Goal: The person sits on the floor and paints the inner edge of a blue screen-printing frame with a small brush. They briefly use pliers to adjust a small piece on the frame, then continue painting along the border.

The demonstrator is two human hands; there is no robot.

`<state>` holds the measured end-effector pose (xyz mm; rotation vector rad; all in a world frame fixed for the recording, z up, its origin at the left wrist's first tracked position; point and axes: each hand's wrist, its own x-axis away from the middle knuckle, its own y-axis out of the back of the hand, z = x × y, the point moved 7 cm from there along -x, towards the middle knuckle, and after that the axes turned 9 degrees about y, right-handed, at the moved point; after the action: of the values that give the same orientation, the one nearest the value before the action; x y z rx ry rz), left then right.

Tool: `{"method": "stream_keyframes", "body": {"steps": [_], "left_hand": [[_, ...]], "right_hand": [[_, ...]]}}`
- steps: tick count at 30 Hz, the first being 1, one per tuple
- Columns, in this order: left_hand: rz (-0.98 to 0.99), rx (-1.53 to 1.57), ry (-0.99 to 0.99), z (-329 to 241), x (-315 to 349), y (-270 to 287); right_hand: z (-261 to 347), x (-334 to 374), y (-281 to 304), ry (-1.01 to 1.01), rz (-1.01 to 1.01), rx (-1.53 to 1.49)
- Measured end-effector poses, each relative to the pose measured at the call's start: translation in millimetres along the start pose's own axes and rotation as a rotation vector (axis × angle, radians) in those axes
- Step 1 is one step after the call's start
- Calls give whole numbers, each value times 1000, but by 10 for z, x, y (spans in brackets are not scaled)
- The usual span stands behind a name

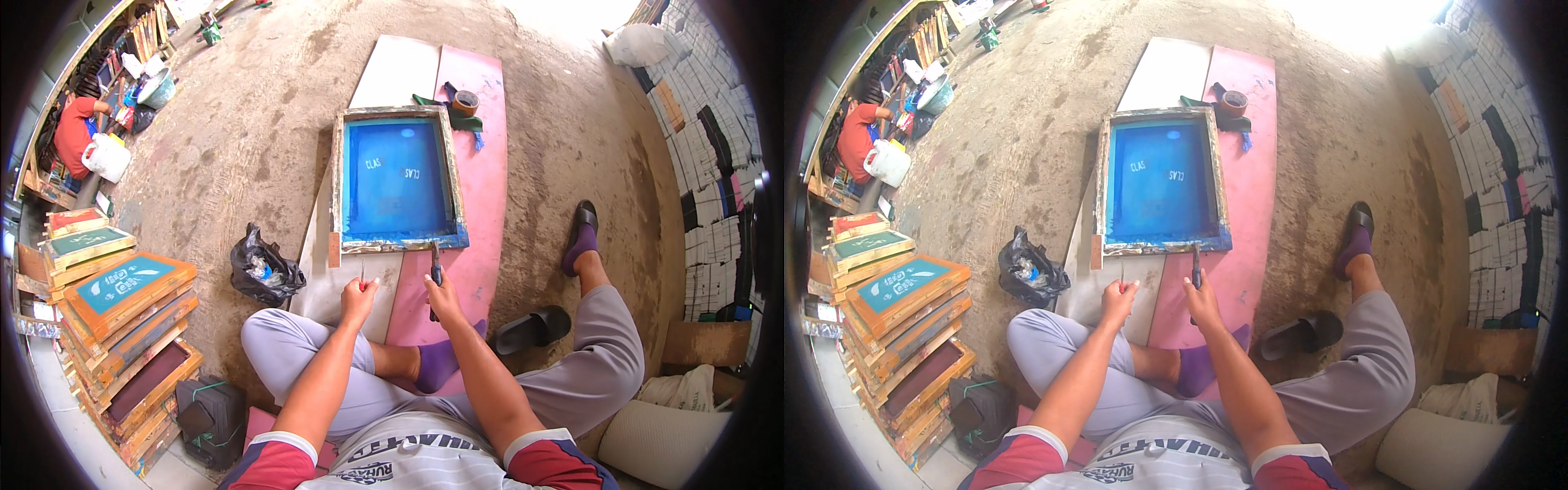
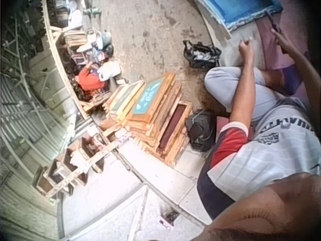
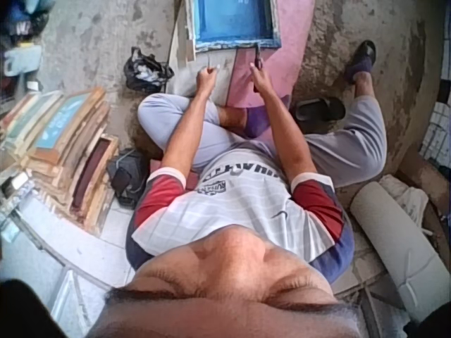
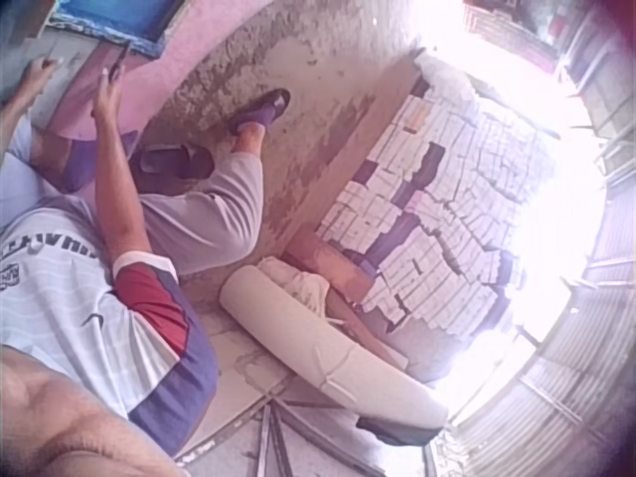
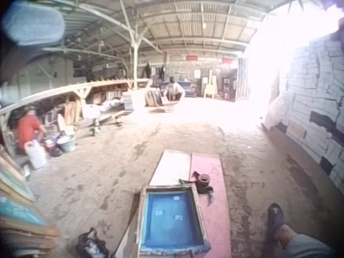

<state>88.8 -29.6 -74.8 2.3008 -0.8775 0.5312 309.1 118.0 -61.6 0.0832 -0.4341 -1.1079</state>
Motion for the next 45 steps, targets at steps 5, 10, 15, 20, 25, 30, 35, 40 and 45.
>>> {"method": "stream_keyframes", "body": {"steps": [5, 10, 15, 20, 25, 30, 35, 40, 45], "left_hand": [[37, 4, -15, -77, 10, -107], [34, -12, -25, -44, 8, -84], [54, -4, -25, -44, -26, -145], [33, 30, -35, -65, -4, -87], [76, 98, -8, -183, 102, -54], [72, 112, -12, -123, 74, -6], [94, 128, -14, -209, 113, -64], [111, 126, 6, -280, 161, -87], [95, 121, -8, -152, 115, -27]], "right_hand": [[-32, -94, 40, 22, -35, 82], [307, 113, 35, -317, 44, 88], [225, 87, 76, -336, 31, 24], [188, 136, 80, -435, 130, -310], [168, 145, 79, -453, 157, -398], [268, 153, 57, -427, 142, -300], [54, -74, 144, -97, 94, -20], [74, -68, 109, 95, -56, 401], [863, 240, 26, -193, 10, 567]]}}
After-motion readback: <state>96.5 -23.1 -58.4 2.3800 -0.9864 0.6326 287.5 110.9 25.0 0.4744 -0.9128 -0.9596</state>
